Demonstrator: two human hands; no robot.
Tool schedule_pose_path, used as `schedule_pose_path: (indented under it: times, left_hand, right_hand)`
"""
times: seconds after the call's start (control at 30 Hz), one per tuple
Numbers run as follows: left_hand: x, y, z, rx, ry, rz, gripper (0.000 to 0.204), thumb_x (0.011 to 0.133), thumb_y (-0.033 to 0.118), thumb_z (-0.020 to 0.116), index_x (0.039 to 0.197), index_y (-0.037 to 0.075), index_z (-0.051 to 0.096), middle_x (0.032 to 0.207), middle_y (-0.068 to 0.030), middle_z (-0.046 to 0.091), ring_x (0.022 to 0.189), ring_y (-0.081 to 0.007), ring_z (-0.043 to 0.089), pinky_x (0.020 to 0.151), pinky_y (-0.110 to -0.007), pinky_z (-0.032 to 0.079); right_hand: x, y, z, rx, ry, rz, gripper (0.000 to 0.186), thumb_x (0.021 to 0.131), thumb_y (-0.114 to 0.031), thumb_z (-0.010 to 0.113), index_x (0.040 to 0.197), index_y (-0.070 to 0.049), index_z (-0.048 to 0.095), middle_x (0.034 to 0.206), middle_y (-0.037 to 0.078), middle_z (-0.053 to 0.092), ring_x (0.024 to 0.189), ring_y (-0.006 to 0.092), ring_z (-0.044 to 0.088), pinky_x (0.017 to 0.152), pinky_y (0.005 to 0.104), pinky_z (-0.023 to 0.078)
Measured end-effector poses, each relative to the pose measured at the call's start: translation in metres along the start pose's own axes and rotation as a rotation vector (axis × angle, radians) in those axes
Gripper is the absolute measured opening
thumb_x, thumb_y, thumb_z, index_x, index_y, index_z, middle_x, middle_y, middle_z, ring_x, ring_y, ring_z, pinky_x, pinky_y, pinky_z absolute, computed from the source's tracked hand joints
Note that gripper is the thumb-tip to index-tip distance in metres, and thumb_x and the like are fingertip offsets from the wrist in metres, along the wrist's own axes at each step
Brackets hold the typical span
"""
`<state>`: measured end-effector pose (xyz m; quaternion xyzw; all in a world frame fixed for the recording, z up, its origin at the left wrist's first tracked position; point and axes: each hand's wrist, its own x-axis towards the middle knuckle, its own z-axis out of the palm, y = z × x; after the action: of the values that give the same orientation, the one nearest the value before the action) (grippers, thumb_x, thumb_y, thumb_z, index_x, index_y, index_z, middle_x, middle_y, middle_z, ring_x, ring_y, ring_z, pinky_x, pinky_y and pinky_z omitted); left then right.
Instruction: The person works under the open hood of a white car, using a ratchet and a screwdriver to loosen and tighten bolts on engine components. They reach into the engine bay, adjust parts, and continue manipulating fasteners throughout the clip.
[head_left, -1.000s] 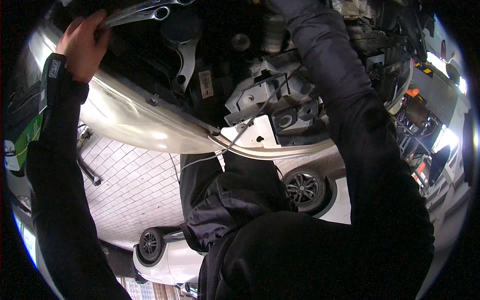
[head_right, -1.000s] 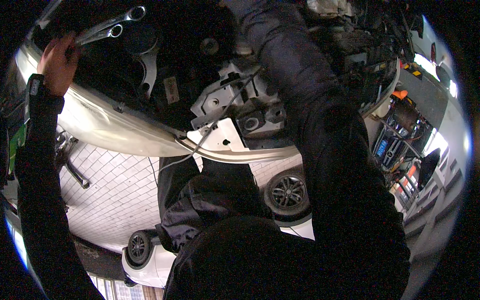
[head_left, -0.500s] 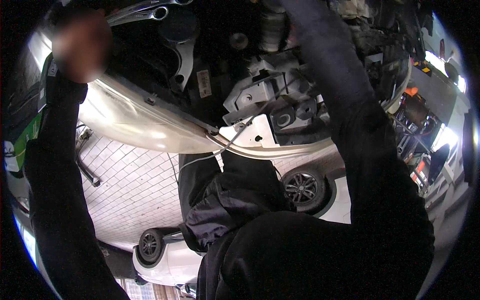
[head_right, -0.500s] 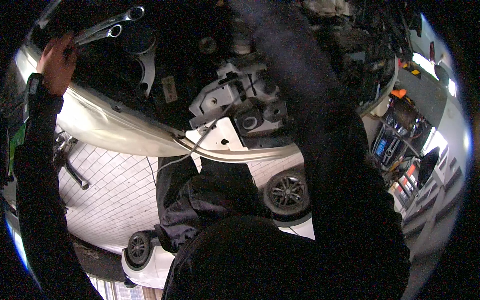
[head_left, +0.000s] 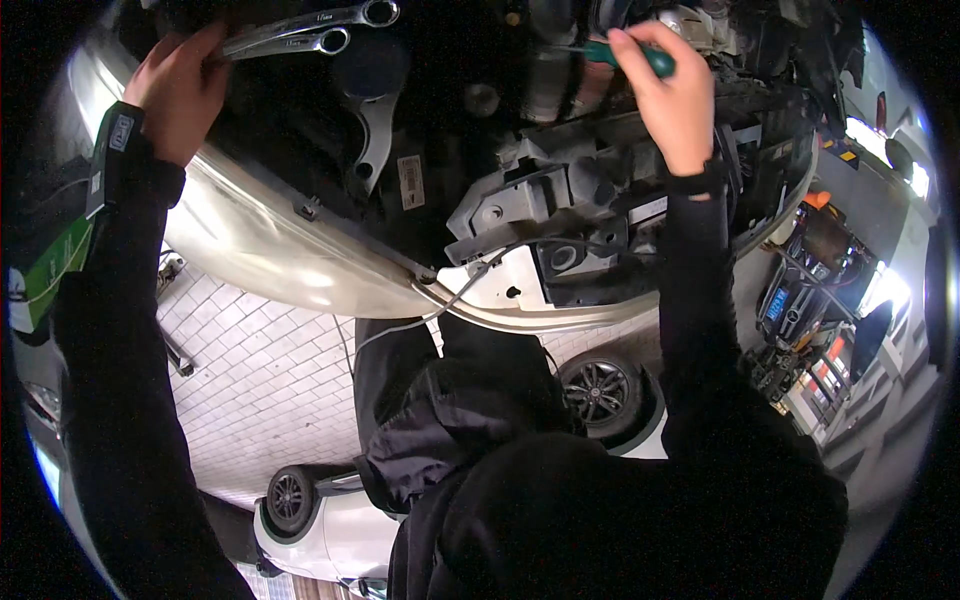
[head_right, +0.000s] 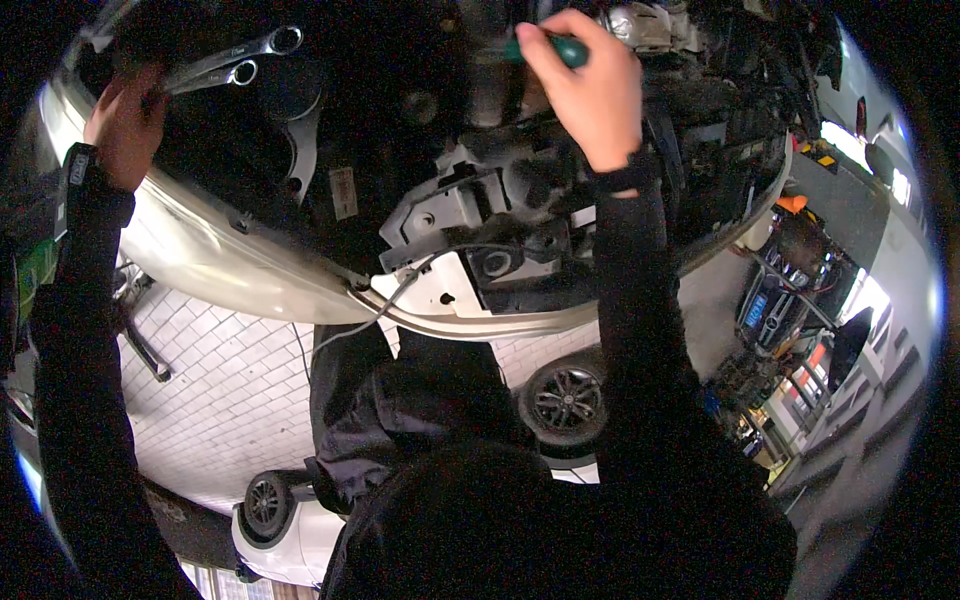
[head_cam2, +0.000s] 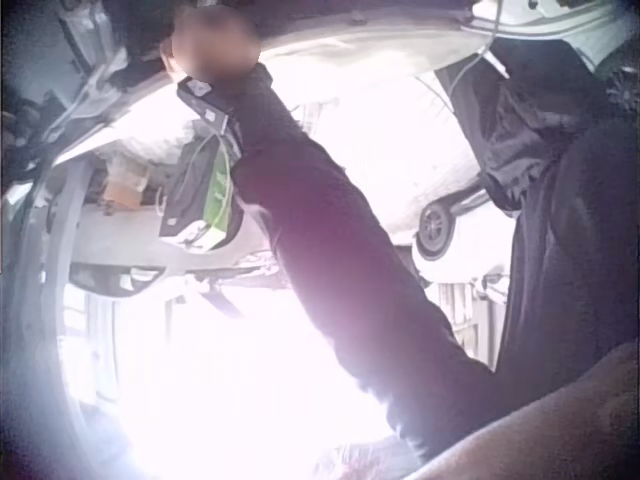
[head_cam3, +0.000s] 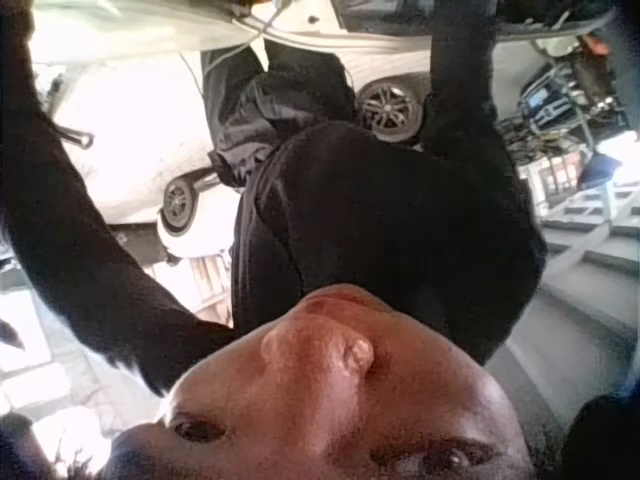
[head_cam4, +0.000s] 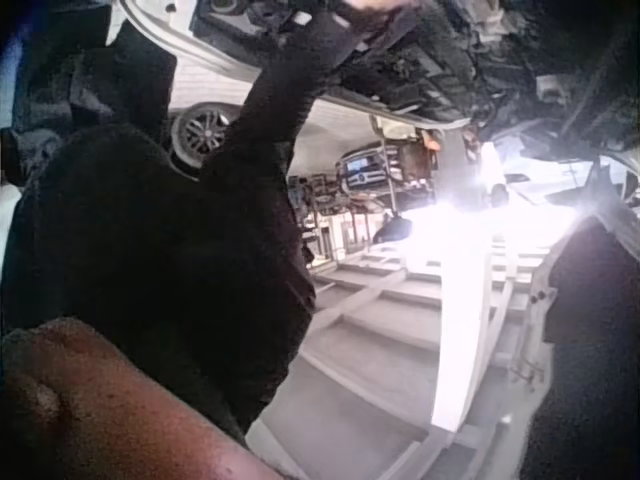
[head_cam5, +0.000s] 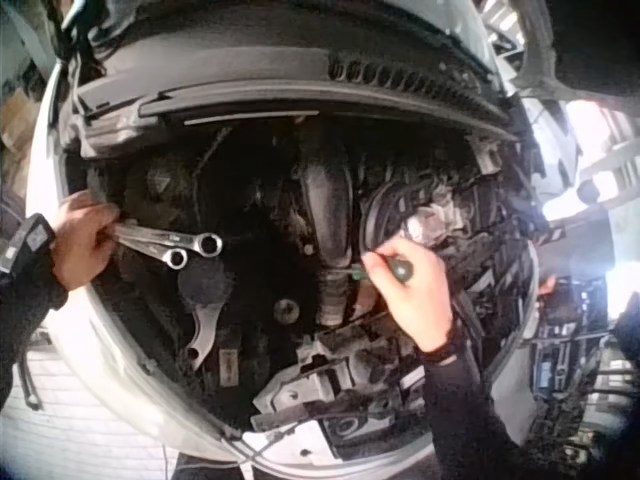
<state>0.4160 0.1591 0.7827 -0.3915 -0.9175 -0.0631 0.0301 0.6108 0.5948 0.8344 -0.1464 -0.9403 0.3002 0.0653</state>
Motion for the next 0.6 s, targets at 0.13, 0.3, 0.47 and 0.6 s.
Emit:
schedule_pose_path:
  times: [0.13, 0.3, 0.47, 0.6]
  left_hand:
    - [0.006, 0.013, -0.006, -0.017, -0.064, -0.055, 0.036, 0.090, 0.017, 0.069, 0.126, 0.014, 0.067, 0.102, -0.0167, 0.070, 0.097, -0.0391, 0.068, 0.084, -0.048, 0.057]
    - [0.004, 0.002, 0.000, 0.005, -0.156, -0.092, 0.040, 0.089, 0.020, 0.069, 0.128, 0.011, 0.066, 0.110, -0.0187, 0.068, 0.102, -0.0406, 0.066, 0.086, -0.050, 0.055]
    - [0.001, -0.020, 0.014, -0.026, -0.103, -0.040, 0.041, 0.089, 0.017, 0.071, 0.129, 0.009, 0.066, 0.109, -0.0188, 0.068, 0.101, -0.0395, 0.067, 0.085, -0.049, 0.056]
    - [-0.013, -0.039, 0.032, 0.028, -0.102, -0.012, 0.044, 0.089, 0.013, 0.070, 0.133, 0.010, 0.065, 0.112, -0.0180, 0.068, 0.101, -0.0371, 0.068, 0.087, -0.047, 0.057]
  right_hand:
    - [-0.028, 0.027, -0.029, 0.019, 0.205, 0.043, 0.030, 0.092, -0.031, 0.077, 0.097, -0.002, 0.073, 0.076, 0.008, 0.069, 0.070, 0.0116, 0.059, 0.071, 0.0282, 0.049]
    - [-0.058, 0.021, -0.093, 0.039, 0.330, 0.271, 0.029, 0.093, -0.027, 0.077, 0.096, 0.001, 0.074, 0.083, 0.006, 0.074, 0.077, 0.0129, 0.061, 0.079, 0.0291, 0.049]
    - [-0.104, 0.045, -0.169, -0.095, 0.491, 0.284, 0.034, 0.095, -0.034, 0.075, 0.101, 0.000, 0.075, 0.095, 0.007, 0.076, 0.090, 0.0157, 0.066, 0.087, 0.0316, 0.049]
    - [-0.145, 0.060, -0.204, -0.218, 0.460, 0.431, 0.036, 0.096, -0.034, 0.075, 0.099, 0.001, 0.074, 0.091, 0.006, 0.073, 0.087, 0.0128, 0.063, 0.082, 0.0295, 0.049]
